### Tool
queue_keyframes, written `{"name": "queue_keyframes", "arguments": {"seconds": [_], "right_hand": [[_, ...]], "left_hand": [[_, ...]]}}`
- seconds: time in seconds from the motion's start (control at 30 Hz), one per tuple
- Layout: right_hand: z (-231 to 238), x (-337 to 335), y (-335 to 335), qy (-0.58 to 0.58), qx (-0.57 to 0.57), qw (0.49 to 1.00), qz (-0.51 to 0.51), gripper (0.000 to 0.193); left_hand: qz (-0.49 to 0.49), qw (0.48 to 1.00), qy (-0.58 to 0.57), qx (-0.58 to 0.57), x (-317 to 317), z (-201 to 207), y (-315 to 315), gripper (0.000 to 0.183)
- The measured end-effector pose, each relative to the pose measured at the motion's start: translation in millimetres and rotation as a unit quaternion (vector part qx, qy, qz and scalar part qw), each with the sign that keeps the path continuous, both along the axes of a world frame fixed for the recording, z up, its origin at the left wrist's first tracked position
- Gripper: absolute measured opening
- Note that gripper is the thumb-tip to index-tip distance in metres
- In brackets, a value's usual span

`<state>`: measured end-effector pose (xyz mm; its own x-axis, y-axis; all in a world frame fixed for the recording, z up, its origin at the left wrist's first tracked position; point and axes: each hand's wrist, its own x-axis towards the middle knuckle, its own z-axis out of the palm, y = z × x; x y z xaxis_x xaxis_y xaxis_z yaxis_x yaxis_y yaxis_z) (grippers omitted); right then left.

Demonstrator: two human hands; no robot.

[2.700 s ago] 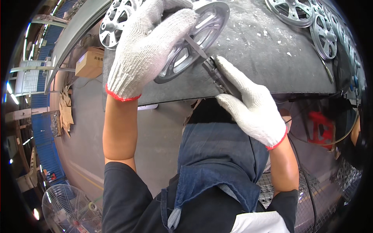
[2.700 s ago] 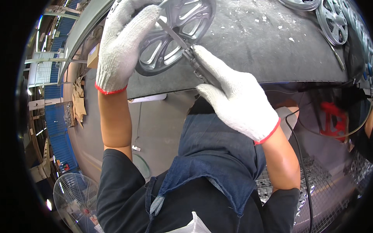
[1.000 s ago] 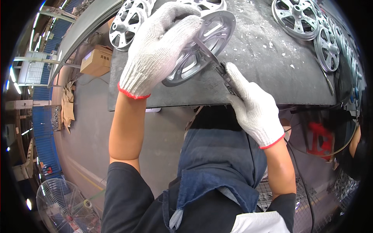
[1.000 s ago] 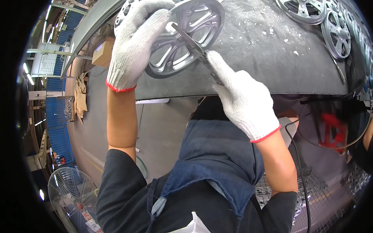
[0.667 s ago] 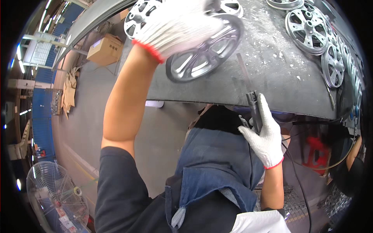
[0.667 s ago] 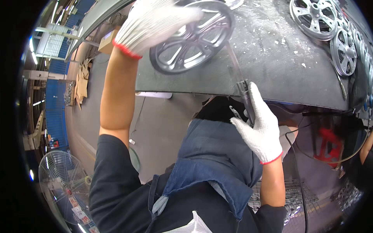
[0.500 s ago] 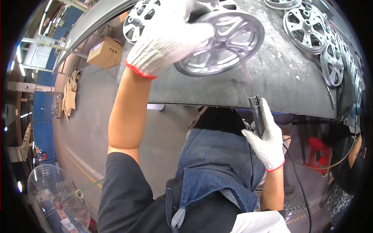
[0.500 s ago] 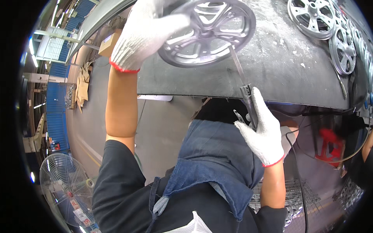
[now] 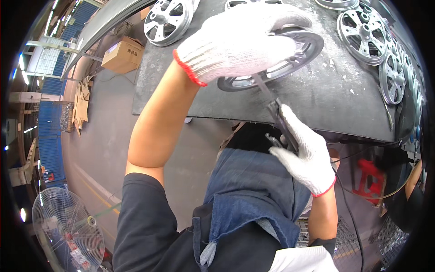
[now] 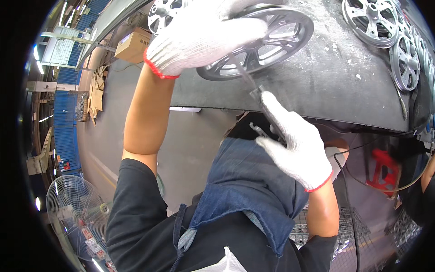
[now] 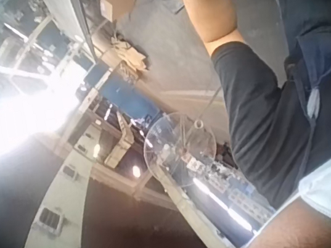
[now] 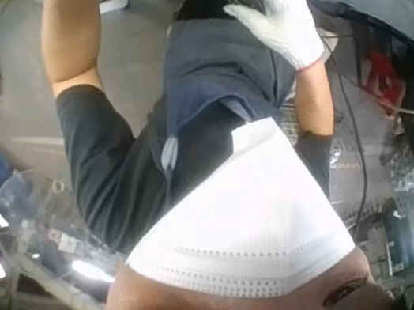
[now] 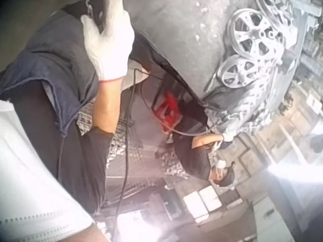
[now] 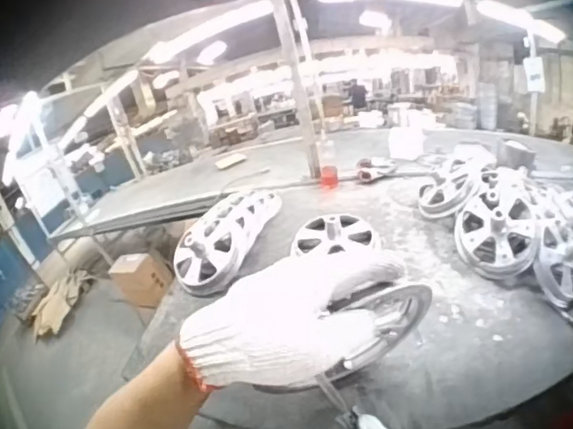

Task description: Deburring the edges of metal wheel covers using a handheld pneumatic tool.

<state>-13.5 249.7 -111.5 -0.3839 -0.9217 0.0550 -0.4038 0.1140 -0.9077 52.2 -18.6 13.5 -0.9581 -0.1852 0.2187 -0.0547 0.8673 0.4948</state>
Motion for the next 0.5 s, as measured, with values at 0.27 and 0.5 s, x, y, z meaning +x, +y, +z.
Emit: {"name": "queue_keyframes", "arguments": {"seconds": [0.27, 0.5], "right_hand": [[18.3, 6.0, -9.6, -0.005, -0.025, 0.999, 0.035, 0.064], [32.0, 3.4, -8.7, -0.026, 0.026, 0.998, 0.050, 0.068]], "left_hand": [[-0.068, 0.988, 0.018, 0.135, 10.3, 1.3, 5.2, 0.052], [-0.010, 0.965, 0.007, 0.263, 6.0, 1.0, 15.4, 0.045]]}}
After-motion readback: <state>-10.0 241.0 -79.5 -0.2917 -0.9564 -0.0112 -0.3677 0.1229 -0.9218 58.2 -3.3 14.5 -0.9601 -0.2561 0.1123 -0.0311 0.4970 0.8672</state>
